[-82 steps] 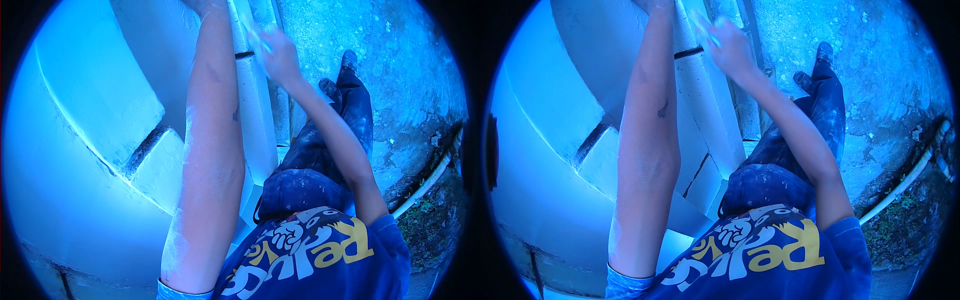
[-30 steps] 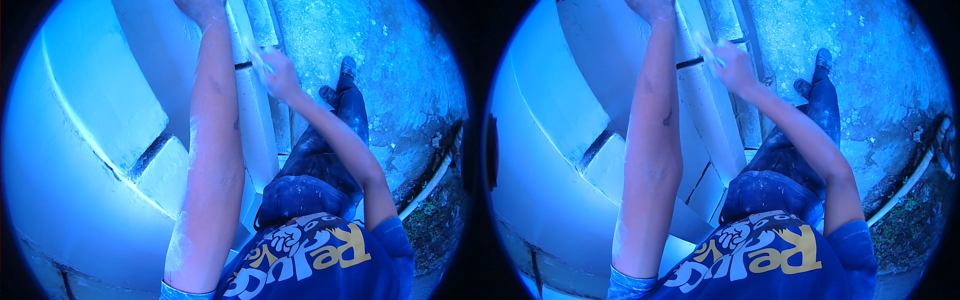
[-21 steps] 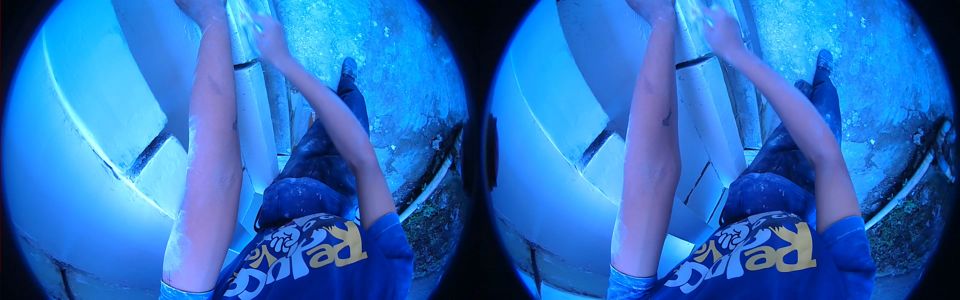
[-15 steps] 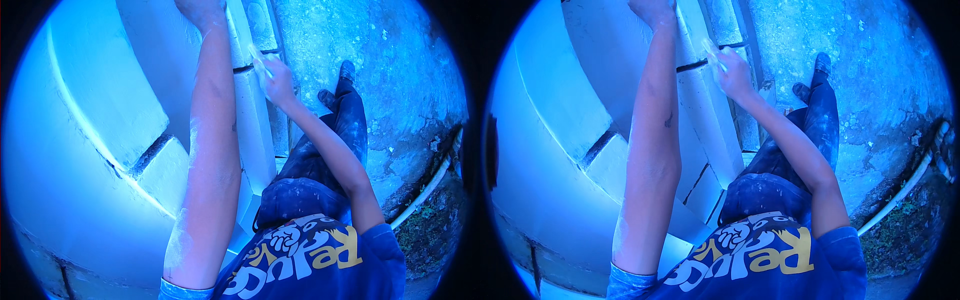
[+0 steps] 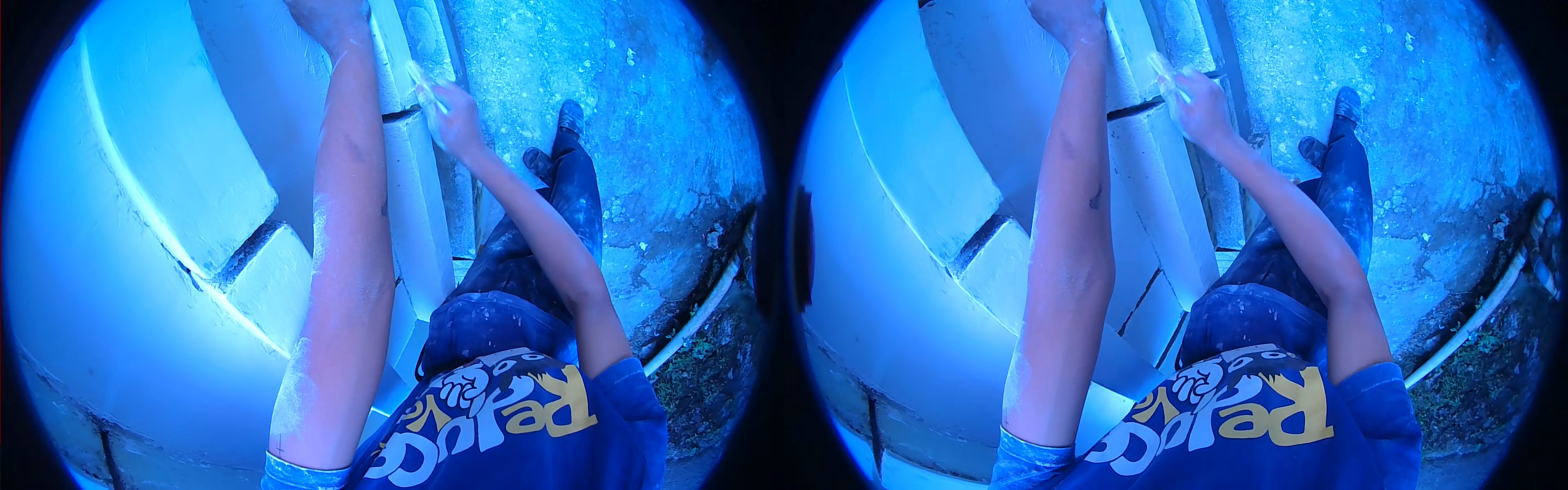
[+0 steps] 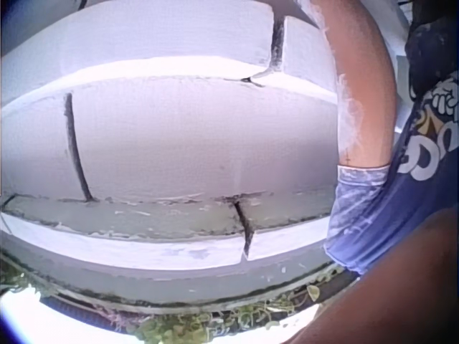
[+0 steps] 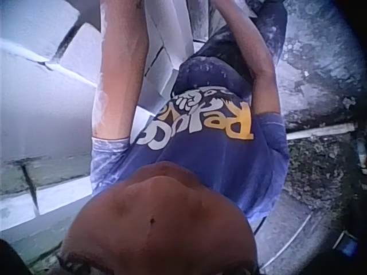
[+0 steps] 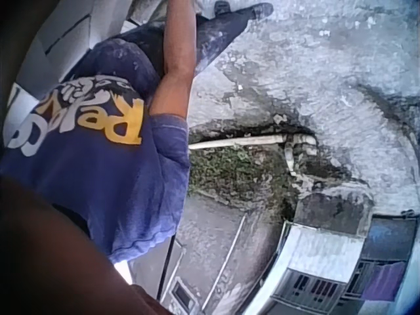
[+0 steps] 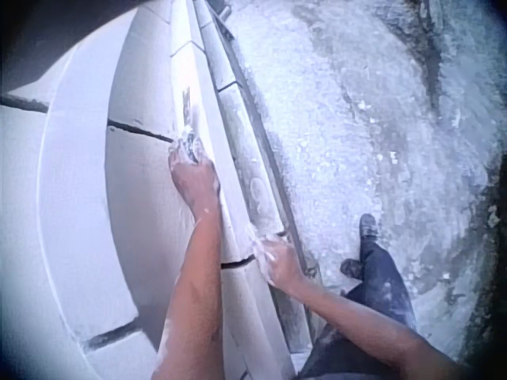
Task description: Apply plaster or filler to wall cracks and smooth with a spatula and sponge.
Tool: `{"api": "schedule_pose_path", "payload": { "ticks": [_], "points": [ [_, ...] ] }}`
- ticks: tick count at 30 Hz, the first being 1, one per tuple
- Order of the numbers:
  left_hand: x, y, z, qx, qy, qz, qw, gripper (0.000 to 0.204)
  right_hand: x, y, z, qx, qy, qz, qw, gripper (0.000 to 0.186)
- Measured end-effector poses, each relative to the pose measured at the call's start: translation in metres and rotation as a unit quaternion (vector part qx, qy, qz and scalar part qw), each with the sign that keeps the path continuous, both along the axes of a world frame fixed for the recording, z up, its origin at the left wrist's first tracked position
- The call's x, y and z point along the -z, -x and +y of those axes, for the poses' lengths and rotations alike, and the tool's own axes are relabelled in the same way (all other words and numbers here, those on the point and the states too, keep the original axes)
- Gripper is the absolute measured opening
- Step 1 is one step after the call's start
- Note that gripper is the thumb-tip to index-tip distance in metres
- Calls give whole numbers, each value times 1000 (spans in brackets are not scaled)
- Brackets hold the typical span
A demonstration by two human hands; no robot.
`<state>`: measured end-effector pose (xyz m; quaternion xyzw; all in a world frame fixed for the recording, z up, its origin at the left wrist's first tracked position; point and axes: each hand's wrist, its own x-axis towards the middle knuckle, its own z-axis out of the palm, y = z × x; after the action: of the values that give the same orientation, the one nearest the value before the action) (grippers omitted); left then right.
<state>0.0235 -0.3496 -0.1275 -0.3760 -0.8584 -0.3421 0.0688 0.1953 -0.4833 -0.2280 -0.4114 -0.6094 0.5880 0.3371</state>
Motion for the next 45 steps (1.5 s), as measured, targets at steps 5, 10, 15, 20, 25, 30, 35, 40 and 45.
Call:
{"api": "schedule_pose_path", "payload": {
  "ticks": [5, 10, 15, 20, 25, 30, 35, 40, 45],
  "points": [
    [6, 7, -2, 16, -3, 38, 999, 37, 11, 46, 56, 49, -119, -51, 990, 41],
    [5, -24, 13, 34, -15, 15, 999, 35, 65, 57, 102, 84, -125, 6, 989, 34],
    [-7, 3, -6, 37, 9, 105, 994, 36, -6, 10, 3, -3, -2, 37, 999, 38],
    [6, 15, -4, 48, 12, 79, 996, 36, 13, 43, 41, 33, -84, -6, 996, 31],
    [17, -3, 13, 71, 0, 77, 995, 35, 49, 66, 109, 102, -143, 45, 983, 33],
    [-1, 3, -6, 26, 21, 68, 997, 36, -4, 16, 5, 23, -9, 56, 998, 38],
    [0, 4, -4, 5, 1, 56, 998, 35, 1, 34, 40, 1, -33, -6, 999, 42],
    [16, -13, 21, 55, 4, 44, 998, 36, 62, 61, 122, 68, -37, 157, 985, 31],
    [1, 1, -5, 51, 1, 89, 995, 36, 9, 15, 15, 10, 0, 91, 996, 42]
  ]
}}
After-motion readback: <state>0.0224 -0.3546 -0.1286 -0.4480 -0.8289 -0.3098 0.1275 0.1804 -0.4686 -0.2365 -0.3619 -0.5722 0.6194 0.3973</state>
